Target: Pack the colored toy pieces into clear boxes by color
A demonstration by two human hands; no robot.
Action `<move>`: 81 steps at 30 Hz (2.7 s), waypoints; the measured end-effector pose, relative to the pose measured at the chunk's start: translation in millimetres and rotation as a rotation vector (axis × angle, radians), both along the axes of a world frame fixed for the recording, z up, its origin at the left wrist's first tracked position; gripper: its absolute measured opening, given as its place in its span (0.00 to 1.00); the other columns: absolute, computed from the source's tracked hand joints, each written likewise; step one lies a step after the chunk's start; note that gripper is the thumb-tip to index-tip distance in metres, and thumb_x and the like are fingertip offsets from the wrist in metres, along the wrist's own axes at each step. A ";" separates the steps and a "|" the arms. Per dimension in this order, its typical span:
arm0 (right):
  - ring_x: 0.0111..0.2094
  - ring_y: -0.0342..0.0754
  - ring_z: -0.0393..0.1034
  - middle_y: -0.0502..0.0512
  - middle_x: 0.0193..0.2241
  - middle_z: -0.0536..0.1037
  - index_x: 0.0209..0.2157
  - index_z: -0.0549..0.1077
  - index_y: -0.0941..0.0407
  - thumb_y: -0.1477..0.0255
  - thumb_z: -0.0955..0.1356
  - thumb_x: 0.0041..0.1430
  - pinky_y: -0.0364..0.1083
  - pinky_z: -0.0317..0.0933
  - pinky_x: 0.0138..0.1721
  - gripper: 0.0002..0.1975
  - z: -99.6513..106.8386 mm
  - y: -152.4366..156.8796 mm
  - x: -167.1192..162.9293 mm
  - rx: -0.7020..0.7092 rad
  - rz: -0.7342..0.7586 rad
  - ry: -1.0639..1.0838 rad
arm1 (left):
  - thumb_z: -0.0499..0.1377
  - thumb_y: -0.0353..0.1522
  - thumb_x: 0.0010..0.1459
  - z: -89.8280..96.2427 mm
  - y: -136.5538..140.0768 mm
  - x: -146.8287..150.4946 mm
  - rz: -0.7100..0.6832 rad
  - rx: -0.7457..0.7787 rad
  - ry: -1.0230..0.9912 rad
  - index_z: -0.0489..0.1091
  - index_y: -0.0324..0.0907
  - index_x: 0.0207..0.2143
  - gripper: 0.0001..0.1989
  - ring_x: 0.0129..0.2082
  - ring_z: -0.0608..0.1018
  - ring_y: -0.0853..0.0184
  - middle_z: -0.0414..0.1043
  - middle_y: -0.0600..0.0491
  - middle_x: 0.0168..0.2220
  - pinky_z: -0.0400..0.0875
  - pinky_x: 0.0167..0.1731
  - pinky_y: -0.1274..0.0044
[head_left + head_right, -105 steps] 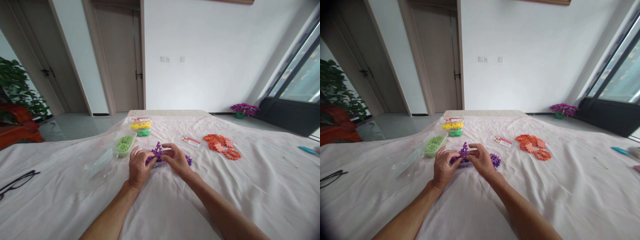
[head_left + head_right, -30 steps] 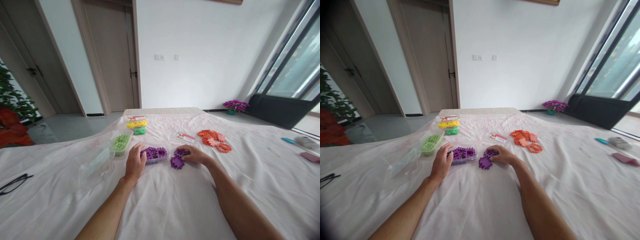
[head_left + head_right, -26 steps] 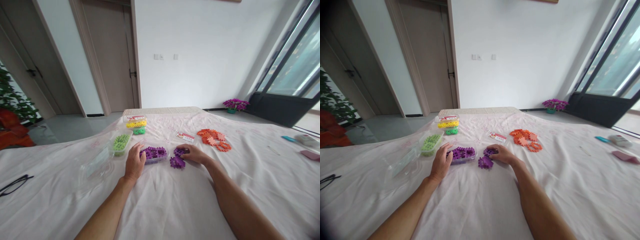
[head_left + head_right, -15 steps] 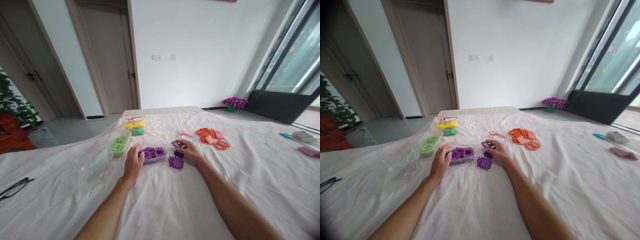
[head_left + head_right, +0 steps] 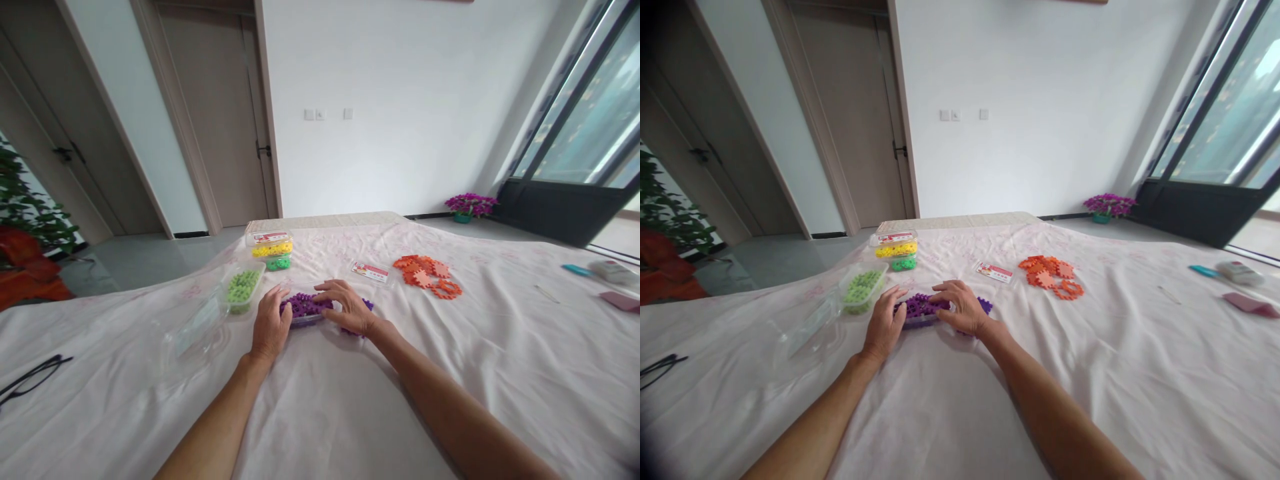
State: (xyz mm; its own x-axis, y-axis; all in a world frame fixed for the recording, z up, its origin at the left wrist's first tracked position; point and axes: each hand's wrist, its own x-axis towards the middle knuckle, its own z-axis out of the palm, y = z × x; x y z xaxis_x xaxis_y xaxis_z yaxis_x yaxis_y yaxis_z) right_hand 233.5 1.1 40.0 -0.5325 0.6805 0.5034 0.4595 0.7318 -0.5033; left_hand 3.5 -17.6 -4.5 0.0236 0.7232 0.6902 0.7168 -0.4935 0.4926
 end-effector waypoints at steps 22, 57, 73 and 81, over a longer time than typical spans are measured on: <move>0.34 0.47 0.71 0.54 0.33 0.79 0.36 0.79 0.57 0.71 0.67 0.49 0.44 0.63 0.35 0.13 -4.9 31.5 69.9 -0.358 -0.356 0.073 | 0.50 0.31 0.62 -3.3 2.2 -1.5 0.018 -0.024 0.037 0.68 0.41 0.49 0.15 0.59 0.66 0.60 0.67 0.45 0.54 0.60 0.60 0.63; 0.36 0.49 0.72 0.53 0.34 0.80 0.36 0.79 0.56 0.74 0.70 0.47 0.44 0.63 0.37 0.12 14.9 15.2 52.3 -0.377 -0.324 -0.183 | 0.48 0.35 0.65 -10.7 8.0 -7.5 -0.100 -0.094 -0.239 0.64 0.43 0.52 0.16 0.59 0.65 0.63 0.64 0.46 0.56 0.61 0.60 0.65; 0.47 0.56 0.69 0.60 0.45 0.76 0.49 0.73 0.55 0.62 0.69 0.52 0.47 0.58 0.44 0.23 -9.7 22.6 57.6 -0.234 -0.501 -0.528 | 0.46 0.45 0.64 -6.0 14.4 -10.8 -0.188 -0.385 -0.543 0.57 0.41 0.60 0.26 0.62 0.63 0.62 0.60 0.45 0.62 0.54 0.62 0.69; 0.47 0.56 0.68 0.60 0.45 0.76 0.46 0.75 0.55 0.60 0.67 0.53 0.48 0.58 0.47 0.21 -16.4 23.3 55.8 -0.212 -0.490 -0.468 | 0.45 0.50 0.63 -2.4 9.9 -9.8 -0.158 -0.467 -0.566 0.58 0.43 0.61 0.31 0.61 0.66 0.61 0.62 0.47 0.62 0.58 0.60 0.71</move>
